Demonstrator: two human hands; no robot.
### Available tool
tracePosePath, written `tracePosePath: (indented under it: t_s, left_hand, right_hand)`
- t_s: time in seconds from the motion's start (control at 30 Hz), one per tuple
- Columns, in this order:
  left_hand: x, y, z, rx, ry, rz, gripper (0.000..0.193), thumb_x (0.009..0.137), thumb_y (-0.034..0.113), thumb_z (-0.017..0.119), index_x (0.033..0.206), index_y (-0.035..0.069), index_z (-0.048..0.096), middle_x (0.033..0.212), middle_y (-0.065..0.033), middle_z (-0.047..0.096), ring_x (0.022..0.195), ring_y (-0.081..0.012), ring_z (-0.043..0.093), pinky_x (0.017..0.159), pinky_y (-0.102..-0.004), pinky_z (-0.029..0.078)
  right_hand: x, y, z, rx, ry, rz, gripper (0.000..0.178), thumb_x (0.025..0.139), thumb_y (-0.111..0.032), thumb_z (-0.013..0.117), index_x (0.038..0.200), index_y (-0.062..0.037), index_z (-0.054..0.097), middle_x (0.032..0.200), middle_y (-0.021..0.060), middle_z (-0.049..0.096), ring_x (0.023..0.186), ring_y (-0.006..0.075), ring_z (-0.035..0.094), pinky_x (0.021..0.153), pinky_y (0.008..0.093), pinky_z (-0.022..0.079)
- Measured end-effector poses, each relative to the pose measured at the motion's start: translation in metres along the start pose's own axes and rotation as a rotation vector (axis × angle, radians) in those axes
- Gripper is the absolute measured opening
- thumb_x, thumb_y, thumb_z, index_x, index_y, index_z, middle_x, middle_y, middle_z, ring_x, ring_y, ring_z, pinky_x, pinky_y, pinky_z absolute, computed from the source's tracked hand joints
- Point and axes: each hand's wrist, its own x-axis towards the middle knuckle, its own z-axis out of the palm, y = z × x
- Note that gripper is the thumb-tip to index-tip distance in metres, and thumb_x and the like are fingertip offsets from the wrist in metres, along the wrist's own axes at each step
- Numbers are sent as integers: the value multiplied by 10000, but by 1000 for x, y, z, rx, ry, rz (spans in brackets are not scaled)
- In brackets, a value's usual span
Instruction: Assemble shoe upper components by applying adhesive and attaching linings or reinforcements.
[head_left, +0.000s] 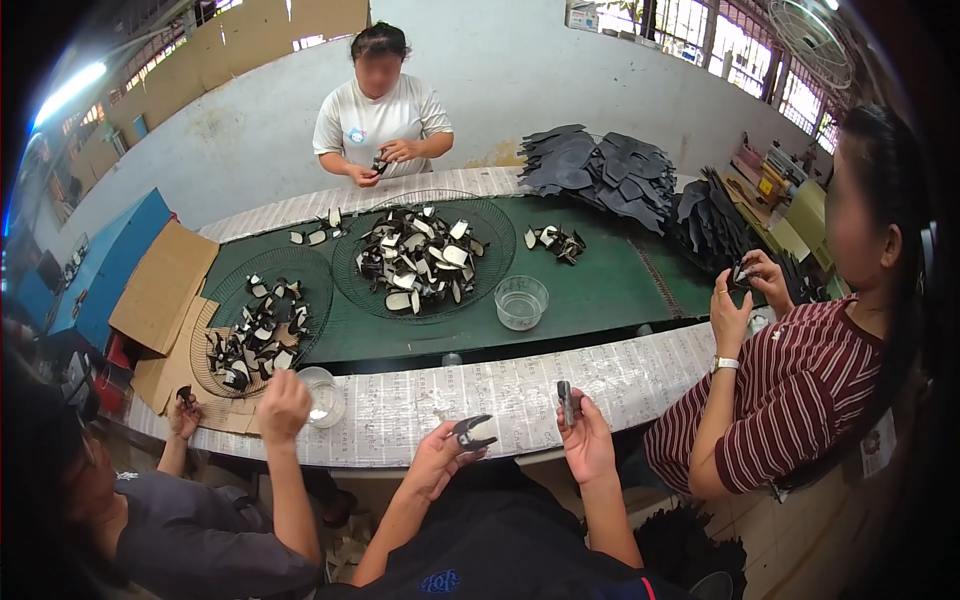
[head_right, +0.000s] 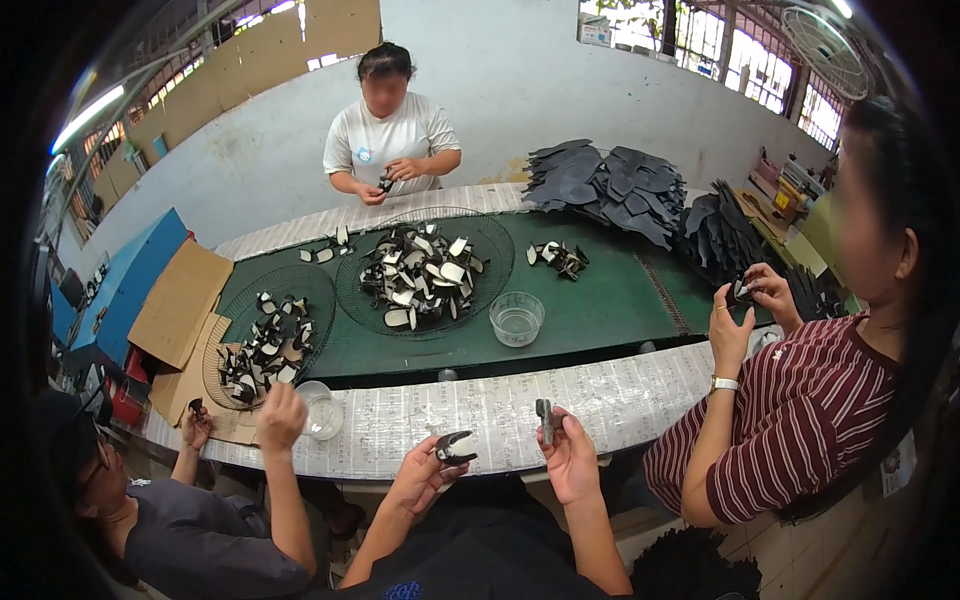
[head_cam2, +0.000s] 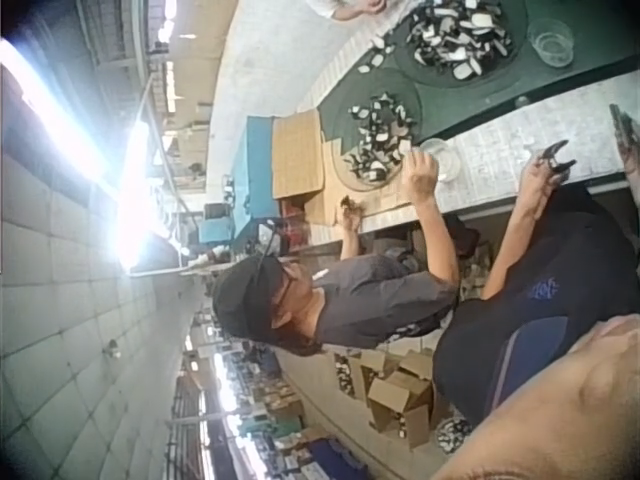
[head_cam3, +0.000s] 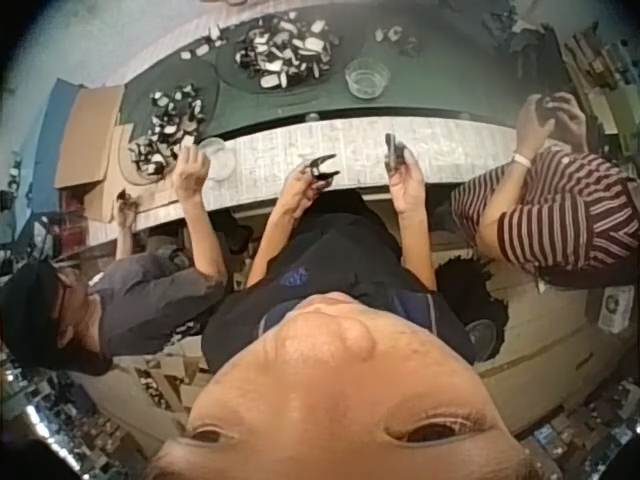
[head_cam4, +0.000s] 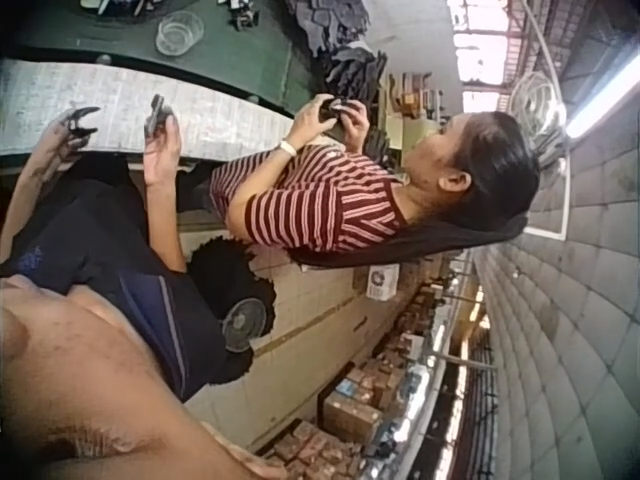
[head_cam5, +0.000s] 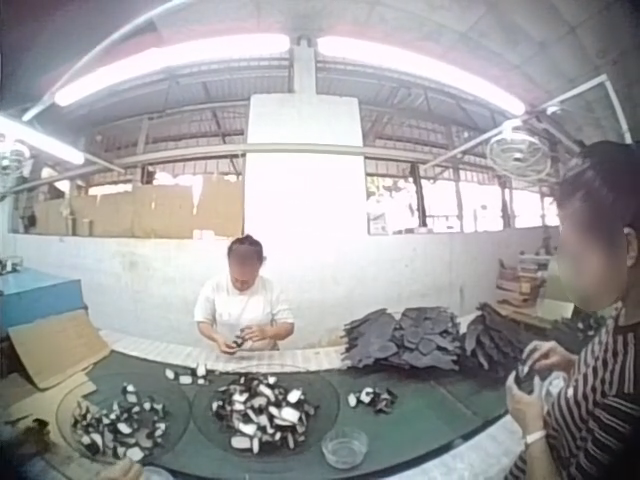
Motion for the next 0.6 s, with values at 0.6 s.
tracePosePath:
  t_s: [0.6]
  left_hand:
    - [15, 18, 52, 89, -27, 99, 322, 950, 93, 590, 1228, -46, 501, 1121, -150, 644, 1010, -235, 661, 917, -363, 546]
  right_hand:
    - [-47, -9, 73, -1352, -411, -964, 341, 765, 66, 707, 1096, -5, 666, 1078, 167, 630, 869, 250, 664, 710, 296, 548]
